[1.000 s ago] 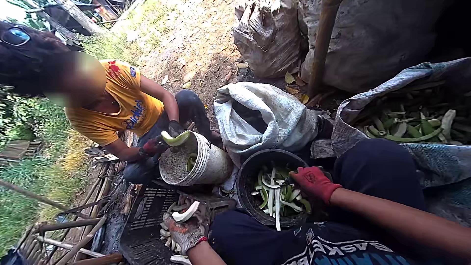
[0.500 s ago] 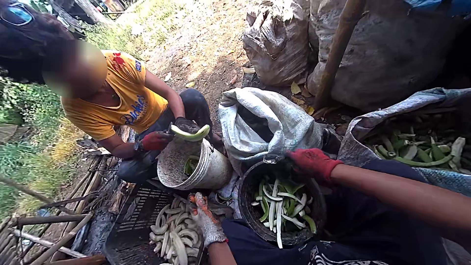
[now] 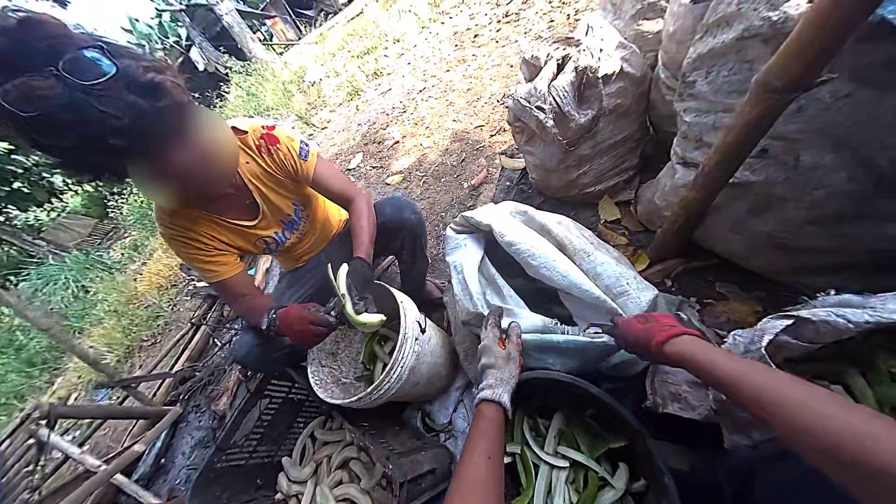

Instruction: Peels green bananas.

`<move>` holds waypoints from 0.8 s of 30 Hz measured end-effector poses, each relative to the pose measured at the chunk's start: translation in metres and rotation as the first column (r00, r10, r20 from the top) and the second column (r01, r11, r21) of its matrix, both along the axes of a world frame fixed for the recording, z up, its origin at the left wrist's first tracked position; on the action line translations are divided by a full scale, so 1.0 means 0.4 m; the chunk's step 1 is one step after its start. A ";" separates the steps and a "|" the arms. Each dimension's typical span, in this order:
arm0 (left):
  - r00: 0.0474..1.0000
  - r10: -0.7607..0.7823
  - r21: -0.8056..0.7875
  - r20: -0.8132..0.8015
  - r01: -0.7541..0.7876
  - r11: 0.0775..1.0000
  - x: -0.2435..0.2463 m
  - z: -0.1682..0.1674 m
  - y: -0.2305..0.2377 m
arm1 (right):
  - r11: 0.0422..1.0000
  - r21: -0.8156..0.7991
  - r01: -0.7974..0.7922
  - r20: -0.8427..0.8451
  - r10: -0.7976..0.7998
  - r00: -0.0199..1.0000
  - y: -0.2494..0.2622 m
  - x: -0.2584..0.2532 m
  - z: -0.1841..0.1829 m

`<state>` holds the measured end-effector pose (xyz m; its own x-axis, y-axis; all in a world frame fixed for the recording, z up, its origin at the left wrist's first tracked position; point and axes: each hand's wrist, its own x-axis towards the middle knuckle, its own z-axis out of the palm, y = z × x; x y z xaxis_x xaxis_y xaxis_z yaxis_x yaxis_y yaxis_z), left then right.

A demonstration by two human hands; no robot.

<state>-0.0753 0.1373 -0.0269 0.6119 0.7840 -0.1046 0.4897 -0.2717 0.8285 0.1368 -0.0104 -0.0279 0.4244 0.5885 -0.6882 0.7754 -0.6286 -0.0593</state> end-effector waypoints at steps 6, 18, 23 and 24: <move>0.780 -0.380 0.161 -0.497 0.513 0.843 0.196 -0.081 0.050 | 0.961 0.188 0.205 -0.318 -0.138 0.938 0.004 0.061 0.026; 0.519 -0.552 -0.102 -0.653 0.661 0.743 0.198 -0.109 -0.055 | 0.919 0.323 0.227 -0.202 -0.168 0.965 0.364 -0.005 -0.139; 0.626 -0.506 -0.013 -0.593 0.621 0.784 0.170 -0.176 -0.061 | 0.944 0.261 0.203 -0.168 -0.163 0.972 0.384 0.052 -0.167; 0.650 -0.501 -0.014 -0.571 0.603 0.798 0.168 -0.176 -0.058 | 0.940 0.273 0.203 -0.153 -0.166 0.974 0.379 0.057 -0.163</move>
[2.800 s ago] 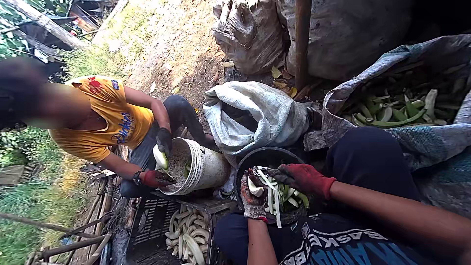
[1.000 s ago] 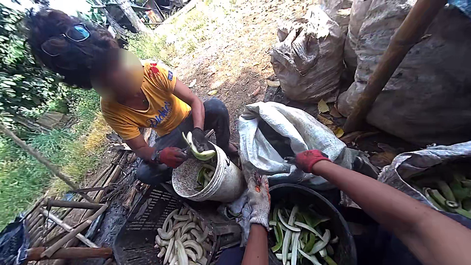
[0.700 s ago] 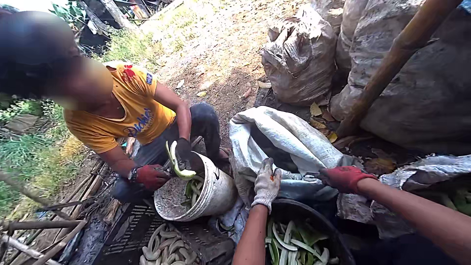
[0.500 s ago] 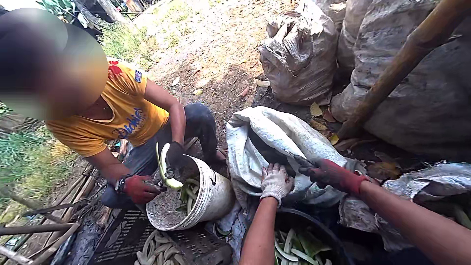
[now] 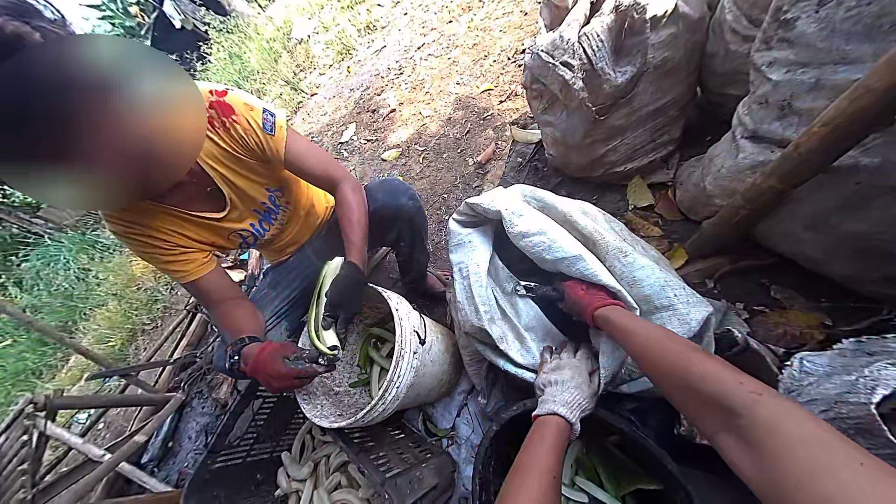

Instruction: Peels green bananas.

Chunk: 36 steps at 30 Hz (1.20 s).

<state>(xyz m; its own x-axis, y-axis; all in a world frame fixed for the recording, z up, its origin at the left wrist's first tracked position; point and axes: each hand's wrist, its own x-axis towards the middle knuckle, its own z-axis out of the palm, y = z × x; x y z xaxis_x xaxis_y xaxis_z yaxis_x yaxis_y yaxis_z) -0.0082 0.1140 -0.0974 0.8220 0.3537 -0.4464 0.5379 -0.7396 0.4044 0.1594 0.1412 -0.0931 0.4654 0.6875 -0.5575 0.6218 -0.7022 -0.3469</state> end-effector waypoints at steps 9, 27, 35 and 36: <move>0.985 0.151 -0.071 0.081 -0.146 0.987 -0.052 0.027 -0.009 | 0.985 0.126 0.120 0.124 -0.135 0.983 -0.021 -0.033 0.016; 0.128 0.989 -0.966 0.079 -0.235 0.108 -0.393 0.180 -0.035 | 0.863 0.488 -0.128 -0.164 0.235 0.958 -0.476 -0.322 0.189; 0.223 0.972 -0.634 -0.072 -0.762 0.128 -0.478 -0.015 -0.296 | 0.982 -0.130 -0.136 -0.296 0.093 0.951 -0.565 -0.487 0.067; 0.245 0.966 -0.606 -0.081 -0.781 0.148 -0.482 -0.021 -0.303 | 0.981 -0.150 -0.127 -0.288 0.079 0.954 -0.565 -0.495 0.044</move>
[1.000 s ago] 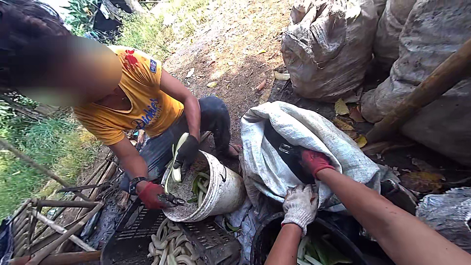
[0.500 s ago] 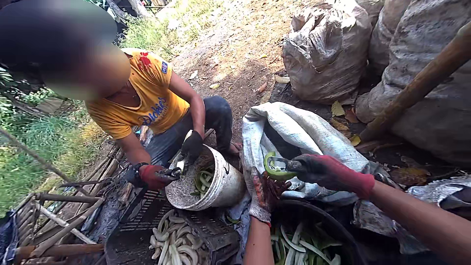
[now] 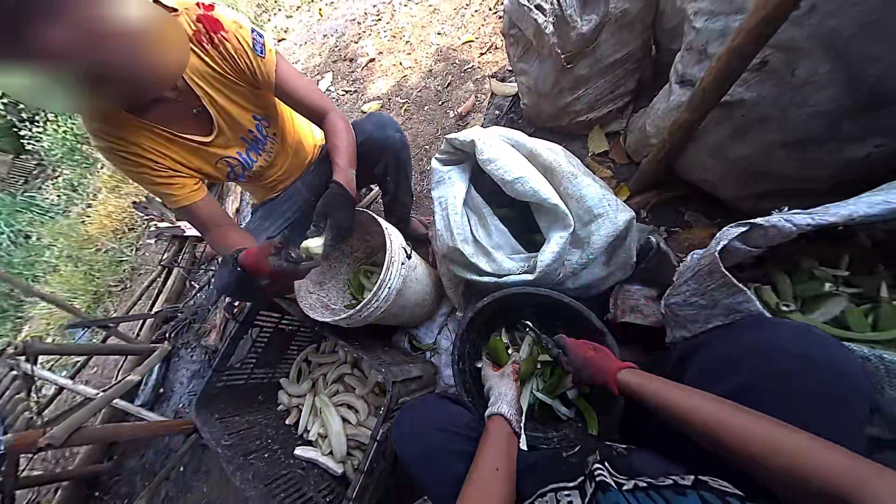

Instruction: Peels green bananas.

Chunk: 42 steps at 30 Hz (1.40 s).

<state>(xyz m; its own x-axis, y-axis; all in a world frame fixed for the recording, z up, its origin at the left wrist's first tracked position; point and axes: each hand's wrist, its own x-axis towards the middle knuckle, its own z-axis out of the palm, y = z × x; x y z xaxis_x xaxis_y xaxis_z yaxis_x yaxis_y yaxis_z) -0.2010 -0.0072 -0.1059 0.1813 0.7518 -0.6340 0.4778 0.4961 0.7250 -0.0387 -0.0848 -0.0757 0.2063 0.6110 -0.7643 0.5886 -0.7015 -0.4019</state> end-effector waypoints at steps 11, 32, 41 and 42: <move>0.984 0.170 -0.025 0.060 -0.169 0.985 -0.033 -0.042 -0.023 | 0.976 -0.179 -0.120 0.123 0.143 0.982 -0.021 -0.103 0.013; 0.924 -0.033 0.241 0.381 -0.065 0.968 -0.120 0.193 0.070 | 0.992 -0.041 -0.116 0.016 0.116 0.993 -0.025 -0.032 0.032; 0.653 0.110 -0.043 0.750 -0.117 0.992 -0.034 0.212 0.066 | 0.851 0.515 0.103 -0.346 0.097 0.933 -0.080 -0.045 0.128; 0.679 0.159 -0.060 0.717 -0.166 0.984 0.004 0.292 0.026 | 0.852 0.518 0.071 -0.328 0.121 0.937 -0.081 -0.055 0.129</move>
